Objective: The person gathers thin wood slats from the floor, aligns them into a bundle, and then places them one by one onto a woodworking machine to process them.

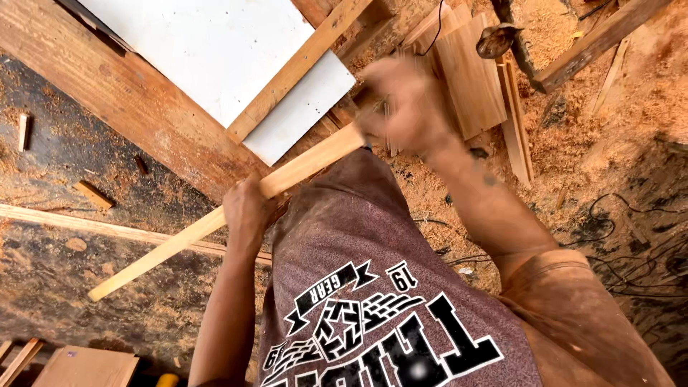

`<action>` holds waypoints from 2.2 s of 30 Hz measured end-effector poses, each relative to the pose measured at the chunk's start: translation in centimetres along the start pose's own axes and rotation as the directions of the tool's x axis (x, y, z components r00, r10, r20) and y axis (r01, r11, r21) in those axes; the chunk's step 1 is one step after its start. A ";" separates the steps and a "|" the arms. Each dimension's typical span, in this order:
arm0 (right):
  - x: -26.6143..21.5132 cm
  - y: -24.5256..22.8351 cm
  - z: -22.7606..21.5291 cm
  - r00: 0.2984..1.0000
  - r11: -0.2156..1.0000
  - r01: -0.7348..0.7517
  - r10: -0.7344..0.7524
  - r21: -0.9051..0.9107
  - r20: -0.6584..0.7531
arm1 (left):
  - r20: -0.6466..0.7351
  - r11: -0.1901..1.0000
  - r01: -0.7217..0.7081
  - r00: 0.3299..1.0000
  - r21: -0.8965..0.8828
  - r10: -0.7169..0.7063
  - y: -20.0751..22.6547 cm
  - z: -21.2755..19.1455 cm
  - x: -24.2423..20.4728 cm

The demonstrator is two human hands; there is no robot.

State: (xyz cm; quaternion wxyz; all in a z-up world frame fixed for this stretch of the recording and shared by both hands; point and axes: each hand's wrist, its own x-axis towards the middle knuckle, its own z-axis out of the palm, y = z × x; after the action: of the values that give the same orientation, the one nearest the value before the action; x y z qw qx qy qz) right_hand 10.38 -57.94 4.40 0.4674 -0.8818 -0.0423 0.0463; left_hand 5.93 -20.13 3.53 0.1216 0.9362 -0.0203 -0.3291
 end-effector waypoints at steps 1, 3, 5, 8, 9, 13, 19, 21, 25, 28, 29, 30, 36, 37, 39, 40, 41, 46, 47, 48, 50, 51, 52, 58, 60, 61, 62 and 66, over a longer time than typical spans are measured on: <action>0.8 -3.2 2.2 0.961 0.970 0.154 -0.103 -0.187 0.258 | 0.038 0.999 0.032 0.999 -0.034 -0.031 1.8 -0.7 0.7; 2.3 -8.5 7.5 0.874 0.657 0.474 -0.272 -0.586 0.402 | -0.002 0.998 -0.009 1.000 0.068 0.009 4.6 -2.4 1.5; 3.1 -9.3 9.1 0.798 0.689 0.472 -0.069 -0.550 0.599 | -0.049 0.990 -0.074 0.996 0.119 0.080 6.0 -3.8 1.7; 5.9 -7.8 10.0 0.597 0.790 0.433 0.109 -0.433 0.795 | -0.162 0.983 -0.126 0.976 0.135 0.147 3.6 -5.2 0.3; 6.4 -6.7 8.7 0.593 0.783 0.434 0.126 -0.447 0.795 | -0.196 0.978 -0.138 0.966 0.155 0.168 1.2 -5.7 -0.4; 10.4 -3.2 3.4 0.702 0.750 0.438 0.058 -0.495 0.710 | -0.198 0.963 -0.020 0.977 0.269 0.076 -11.5 -7.3 -4.1; 17.4 -0.8 2.4 0.723 0.731 0.272 0.273 -0.625 0.635 | -0.067 0.933 0.292 0.956 0.210 -0.284 -24.2 -7.6 -6.3; 19.2 -1.0 4.6 0.775 0.718 0.358 0.129 -0.597 0.619 | -0.156 0.918 0.337 0.938 0.208 -0.309 -26.3 -6.4 -5.4; 21.1 -2.2 7.5 0.795 0.682 0.426 0.032 -0.595 0.606 | -0.370 0.910 0.285 0.915 0.302 -0.163 -28.8 -3.7 -2.4; 21.7 -1.9 10.4 0.822 0.758 0.396 -0.041 -0.518 0.568 | -0.288 0.951 0.298 0.920 0.081 -0.264 -28.7 -1.7 -0.3; 21.5 -1.4 11.0 0.841 0.787 0.402 -0.115 -0.469 0.528 | -0.325 0.961 0.265 0.918 0.079 -0.226 -28.6 -1.5 0.3; 21.4 -0.9 11.2 0.860 0.810 0.342 -0.067 -0.476 0.505 | -0.361 0.968 0.238 0.912 0.075 -0.196 -28.1 -1.0 0.5; 19.6 1.7 9.9 0.912 0.885 0.129 0.071 -0.447 0.405 | -0.331 0.977 0.194 0.931 0.088 -0.155 -26.0 -0.8 3.1; 19.3 2.1 9.8 0.926 0.893 0.165 0.007 -0.419 0.379 | -0.320 0.978 0.187 0.935 0.088 -0.150 -26.0 -1.0 3.3; 19.5 2.9 10.0 0.941 0.879 0.256 -0.131 -0.403 0.312 | -0.320 0.982 0.168 0.938 0.084 -0.133 -25.9 -1.2 3.6; 19.3 3.1 10.3 0.940 0.861 0.300 -0.193 -0.411 0.280 | -0.313 0.983 0.162 0.941 0.083 -0.128 -25.9 -1.2 3.4; 19.1 3.4 10.5 0.934 0.840 0.342 -0.256 -0.420 0.249 | -0.355 0.992 0.104 0.932 0.069 -0.073 -25.8 -1.1 3.7; 18.4 3.4 11.3 0.936 0.866 0.310 -0.207 -0.393 0.284 | -0.250 0.976 0.212 0.949 0.055 -0.192 -26.3 0.5 4.4; 18.4 3.2 11.8 0.926 0.849 0.348 -0.247 -0.396 0.285 | -0.225 0.972 0.227 0.952 0.065 -0.208 -26.4 0.7 4.5; 18.0 3.0 12.6 0.917 0.855 0.364 -0.258 -0.370 0.306 | -0.198 0.970 0.230 0.957 0.076 -0.211 -26.5 0.9 4.7; 16.9 2.0 14.1 0.897 0.864 0.391 -0.278 -0.319 0.344 | -0.293 0.982 0.173 0.945 0.074 -0.144 -26.5 1.1 4.6; 16.8 1.5 14.4 0.880 0.844 0.409 -0.265 -0.347 0.394 | -0.339 0.987 0.143 0.934 0.077 -0.109 -26.5 1.1 4.7; 16.6 1.1 14.5 0.860 0.824 0.429 -0.248 -0.371 0.446 | -0.295 0.983 0.174 0.944 0.066 -0.147 -26.5 1.1 4.7; 16.0 0.3 16.0 0.781 0.442 0.624 -0.332 -0.644 0.529 | -0.222 0.979 0.197 0.958 0.060 -0.180 -26.0 0.5 4.9; 16.9 1.2 16.3 0.778 0.432 0.628 -0.373 -0.647 0.506 | -0.233 0.978 0.206 0.953 0.028 -0.194 -26.3 0.3 5.2; 16.8 1.4 16.3 0.781 0.443 0.623 -0.401 -0.645 0.478 | -0.267 0.983 0.180 0.949 0.030 -0.166 -26.9 0.0 6.0; 17.1 1.6 16.5 0.785 0.458 0.616 -0.426 -0.640 0.450 | -0.295 0.987 0.154 0.945 0.036 -0.137 -27.3 -0.2 6.8; 24.4 3.4 19.2 0.759 0.440 0.647 -0.443 -0.622 0.477 | -0.217 0.971 0.192 0.963 0.140 -0.160 -30.8 -3.3 12.7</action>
State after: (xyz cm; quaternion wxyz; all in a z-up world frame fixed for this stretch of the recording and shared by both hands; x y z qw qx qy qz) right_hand 32.40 -41.23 -10.22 0.0337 -0.9163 -0.3983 -0.0228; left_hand 16.62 8.93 -9.23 0.0180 0.9698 0.0495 -0.2383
